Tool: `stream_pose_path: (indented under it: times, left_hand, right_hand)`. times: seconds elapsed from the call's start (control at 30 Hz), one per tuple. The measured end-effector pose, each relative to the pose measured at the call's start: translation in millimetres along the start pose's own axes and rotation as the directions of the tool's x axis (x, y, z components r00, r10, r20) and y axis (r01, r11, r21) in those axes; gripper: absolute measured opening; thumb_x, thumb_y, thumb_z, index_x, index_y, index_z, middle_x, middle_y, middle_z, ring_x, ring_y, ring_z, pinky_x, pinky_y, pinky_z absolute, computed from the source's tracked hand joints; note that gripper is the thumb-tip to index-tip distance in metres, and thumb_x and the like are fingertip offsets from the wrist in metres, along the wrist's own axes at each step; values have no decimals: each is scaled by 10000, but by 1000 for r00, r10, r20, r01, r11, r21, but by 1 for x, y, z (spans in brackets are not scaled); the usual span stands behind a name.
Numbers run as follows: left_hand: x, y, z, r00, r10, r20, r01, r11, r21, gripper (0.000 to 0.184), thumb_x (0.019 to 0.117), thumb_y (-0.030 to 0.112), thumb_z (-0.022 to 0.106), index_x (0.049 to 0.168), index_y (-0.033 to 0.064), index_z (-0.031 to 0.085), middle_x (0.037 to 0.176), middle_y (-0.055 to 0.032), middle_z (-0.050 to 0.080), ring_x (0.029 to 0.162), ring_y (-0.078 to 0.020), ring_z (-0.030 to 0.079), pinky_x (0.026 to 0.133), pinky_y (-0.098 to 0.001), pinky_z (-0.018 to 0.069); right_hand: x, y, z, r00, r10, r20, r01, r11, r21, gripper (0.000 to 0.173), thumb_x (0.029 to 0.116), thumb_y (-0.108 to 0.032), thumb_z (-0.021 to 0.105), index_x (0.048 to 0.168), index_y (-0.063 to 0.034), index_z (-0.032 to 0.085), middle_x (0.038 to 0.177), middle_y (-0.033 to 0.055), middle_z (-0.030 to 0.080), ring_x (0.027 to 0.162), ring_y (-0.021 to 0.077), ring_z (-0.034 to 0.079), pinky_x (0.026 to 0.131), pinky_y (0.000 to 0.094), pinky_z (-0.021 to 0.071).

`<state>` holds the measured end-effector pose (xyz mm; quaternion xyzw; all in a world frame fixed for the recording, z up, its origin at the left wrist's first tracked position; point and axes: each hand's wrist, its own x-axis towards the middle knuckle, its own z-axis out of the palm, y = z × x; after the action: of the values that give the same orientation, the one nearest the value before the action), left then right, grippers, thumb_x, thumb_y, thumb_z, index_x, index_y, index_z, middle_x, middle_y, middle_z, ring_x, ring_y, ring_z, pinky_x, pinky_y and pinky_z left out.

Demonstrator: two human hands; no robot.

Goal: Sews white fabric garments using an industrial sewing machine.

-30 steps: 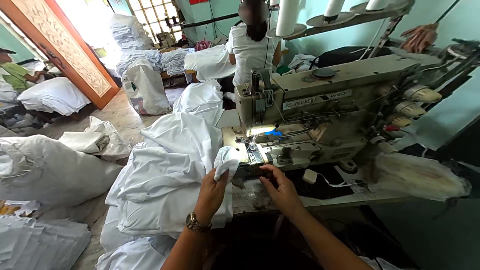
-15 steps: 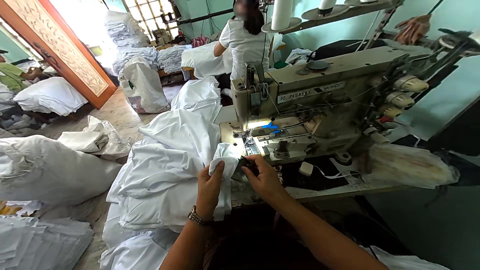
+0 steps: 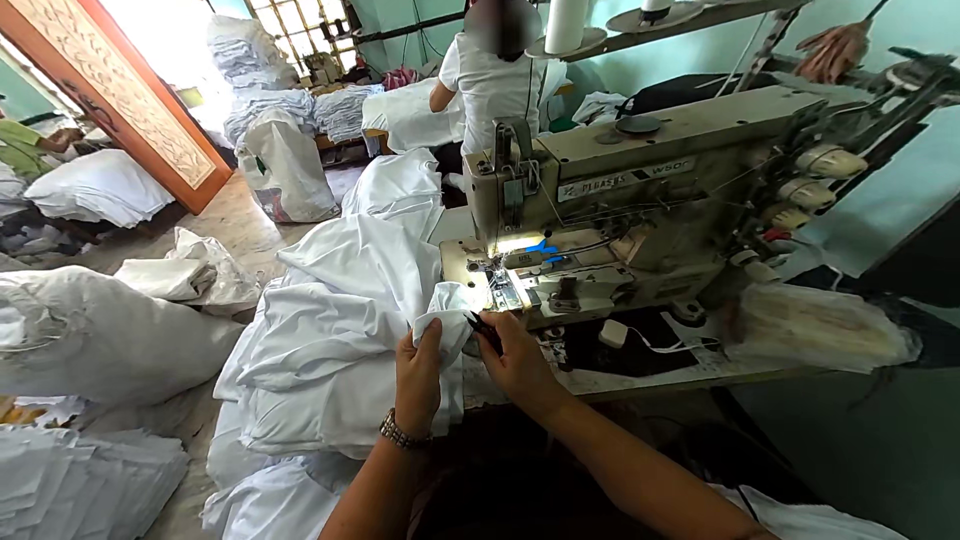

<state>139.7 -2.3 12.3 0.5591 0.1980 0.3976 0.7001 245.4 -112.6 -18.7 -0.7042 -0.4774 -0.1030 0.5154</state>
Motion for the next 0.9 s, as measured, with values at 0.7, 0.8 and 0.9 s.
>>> stream_pose_path:
  times: [0.7,0.8,0.9]
  left_hand:
    - [-3,-6,1,998,14,69,-15,1000,24,215,1045,86,513,965,7,697,825,-35,731,772,-104,712,748,-302,609]
    - [-4,-9,0,994,50,95,-57,996,71,215,1045,84,519,968,10,705,818,-19,730,762,-88,706,740,-289,605]
    - [-2,-10,-2,996,30,82,-35,998,59,212,1049,98,512,972,19,693,822,-19,723,769,-89,703,742,-294,604]
  right_hand:
    - [18,-2,-15,951,278,132,-308,847,433,164,962,-190,677,1022,-42,712,717,-62,590,583,-38,481,547,130,414]
    - [16,1,-14,958,265,113,-288,857,428,118,975,-148,628,960,-44,681,741,-46,606,614,-26,523,575,145,451]
    - [9,13,-26,950,309,47,-301,866,399,152,1007,-155,581,999,-26,662,779,-32,609,646,-11,538,605,168,474]
